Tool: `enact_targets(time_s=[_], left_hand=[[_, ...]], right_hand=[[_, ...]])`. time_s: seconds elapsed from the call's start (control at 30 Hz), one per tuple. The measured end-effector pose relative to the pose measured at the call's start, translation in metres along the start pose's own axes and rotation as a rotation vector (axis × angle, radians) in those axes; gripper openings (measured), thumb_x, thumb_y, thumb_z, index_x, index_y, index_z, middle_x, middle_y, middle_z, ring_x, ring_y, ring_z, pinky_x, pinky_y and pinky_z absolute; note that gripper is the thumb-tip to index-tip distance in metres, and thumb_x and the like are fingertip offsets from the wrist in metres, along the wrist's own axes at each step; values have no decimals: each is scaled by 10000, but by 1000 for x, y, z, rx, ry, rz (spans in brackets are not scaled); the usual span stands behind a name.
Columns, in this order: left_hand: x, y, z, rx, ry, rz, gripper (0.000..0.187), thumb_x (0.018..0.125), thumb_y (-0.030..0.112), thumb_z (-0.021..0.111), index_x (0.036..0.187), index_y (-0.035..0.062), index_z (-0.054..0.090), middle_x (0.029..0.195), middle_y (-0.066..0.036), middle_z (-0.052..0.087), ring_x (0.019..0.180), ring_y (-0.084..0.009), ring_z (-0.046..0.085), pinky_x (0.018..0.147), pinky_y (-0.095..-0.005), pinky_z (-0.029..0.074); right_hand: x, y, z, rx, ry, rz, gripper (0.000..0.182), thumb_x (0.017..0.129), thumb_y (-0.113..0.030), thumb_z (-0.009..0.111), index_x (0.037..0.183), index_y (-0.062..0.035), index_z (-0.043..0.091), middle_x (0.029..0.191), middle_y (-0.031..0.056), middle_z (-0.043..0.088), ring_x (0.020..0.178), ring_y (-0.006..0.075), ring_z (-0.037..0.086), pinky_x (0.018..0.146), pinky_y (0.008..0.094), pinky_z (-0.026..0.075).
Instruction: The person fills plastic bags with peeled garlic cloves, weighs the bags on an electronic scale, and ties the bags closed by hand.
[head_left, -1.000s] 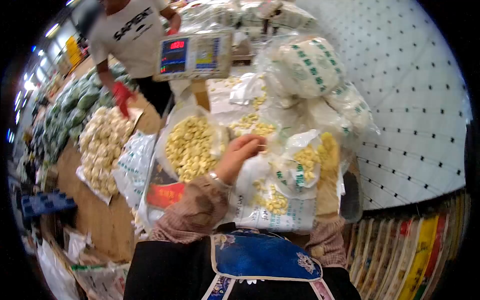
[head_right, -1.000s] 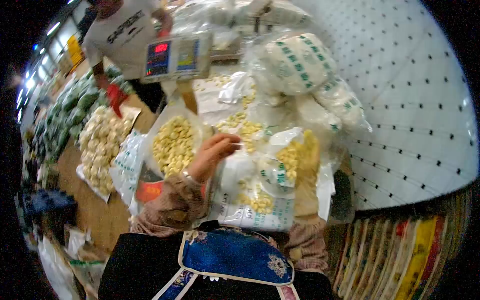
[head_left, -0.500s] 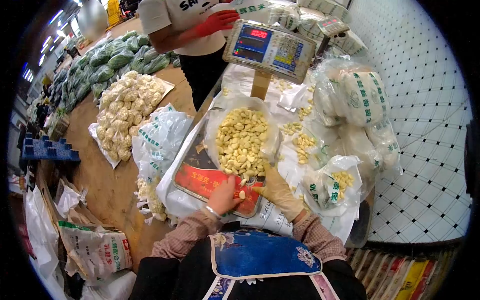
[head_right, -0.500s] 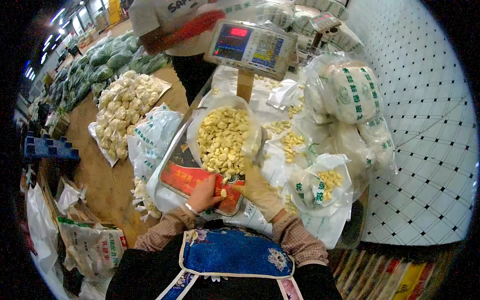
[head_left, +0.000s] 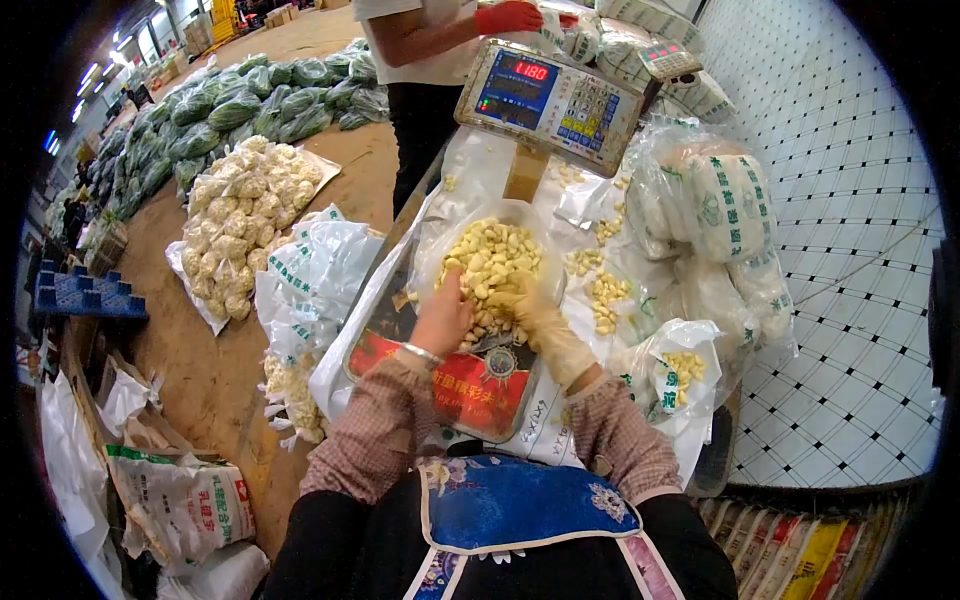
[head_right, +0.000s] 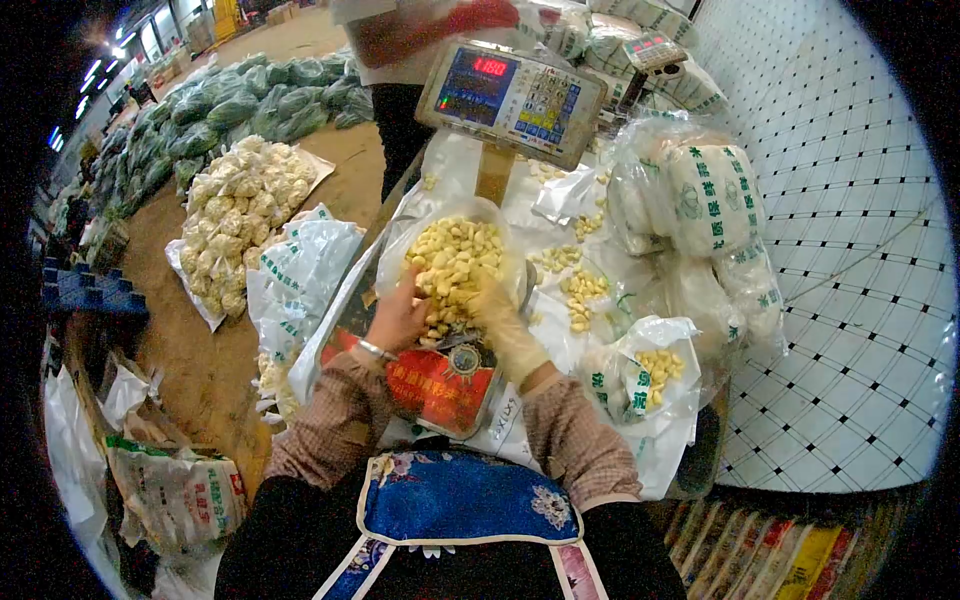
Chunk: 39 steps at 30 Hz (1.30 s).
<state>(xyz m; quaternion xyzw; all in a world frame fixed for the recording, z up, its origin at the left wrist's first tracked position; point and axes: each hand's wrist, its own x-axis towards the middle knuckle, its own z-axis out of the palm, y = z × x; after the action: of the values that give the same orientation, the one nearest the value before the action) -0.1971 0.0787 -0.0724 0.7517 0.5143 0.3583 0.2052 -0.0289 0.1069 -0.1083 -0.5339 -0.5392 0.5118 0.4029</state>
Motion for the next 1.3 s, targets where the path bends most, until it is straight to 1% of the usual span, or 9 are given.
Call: enact_targets(time_s=[0.13, 0.2, 0.33, 0.63, 0.97, 1.1, 1.17, 1.23, 1.3], left_hand=[[-23, -2, -38, -17, 202, -87, 363, 722, 156, 611, 1006, 3, 446, 794, -186, 545, 714, -316, 556, 614, -371, 435], [-33, -4, -38, -6, 284, -248, 342, 721, 178, 624, 977, 6, 477, 816, -166, 546, 722, -280, 561, 620, -346, 435], [-38, -23, -15, 12, 196, -310, 251, 739, 180, 605, 906, 12, 522, 759, -140, 569, 672, -247, 569, 589, -337, 434], [-34, -24, -29, -477, 155, -492, 183, 869, 171, 471, 846, 12, 559, 650, -24, 562, 489, -74, 511, 418, -215, 391], [-22, 44, -104, -574, 513, -141, 267, 894, 182, 437, 696, 11, 488, 577, -13, 511, 504, -68, 465, 464, -206, 386], [-22, 47, -123, -242, 563, -25, 216, 876, 146, 449, 723, 1, 492, 637, -62, 496, 573, -130, 495, 491, -265, 384], [-23, 35, -116, 315, 537, 32, 165, 841, 124, 486, 738, -3, 503, 718, -114, 501, 643, -233, 511, 559, -328, 395], [-39, 29, -104, 111, 520, -14, 98, 814, 89, 497, 820, 3, 542, 825, -138, 536, 747, -282, 537, 647, -337, 417], [-54, 13, -96, -327, 408, -112, 150, 780, 98, 536, 895, 3, 544, 884, -131, 560, 803, -266, 555, 707, -320, 427]], right_hand=[[-52, -55, -43, -41, 100, -40, 369, 717, -139, 637, 1018, 16, 489, 863, 93, 567, 675, 153, 542, 588, 256, 460], [-73, -51, -57, -546, 417, -293, 413, 714, -237, 661, 977, 30, 486, 876, 111, 552, 693, 183, 544, 597, 285, 460], [-84, -39, -47, -817, 259, -81, 478, 716, -419, 637, 873, 13, 505, 808, 119, 561, 688, 213, 558, 599, 325, 456], [-45, -32, -50, -243, 217, -95, 239, 827, -235, 538, 752, -8, 531, 629, 24, 529, 567, 93, 507, 494, 230, 412], [-86, -137, -71, 281, 180, -421, 159, 855, -172, 521, 742, -61, 514, 647, -7, 511, 536, 75, 516, 476, 208, 442], [-88, -133, -68, 331, 185, -440, 173, 849, -159, 525, 704, -71, 490, 609, -21, 488, 522, 68, 470, 466, 209, 404], [-72, -106, -67, -17, 155, -564, 173, 835, -149, 536, 696, -67, 474, 595, -34, 458, 515, 67, 396, 451, 222, 348], [-83, -99, -65, -408, 297, -705, 171, 823, -140, 541, 693, -61, 461, 599, -40, 429, 524, 67, 346, 447, 237, 317], [-84, -76, -59, 34, 230, -402, 158, 828, -135, 532, 704, -68, 461, 595, -42, 419, 533, 57, 361, 452, 232, 326]])
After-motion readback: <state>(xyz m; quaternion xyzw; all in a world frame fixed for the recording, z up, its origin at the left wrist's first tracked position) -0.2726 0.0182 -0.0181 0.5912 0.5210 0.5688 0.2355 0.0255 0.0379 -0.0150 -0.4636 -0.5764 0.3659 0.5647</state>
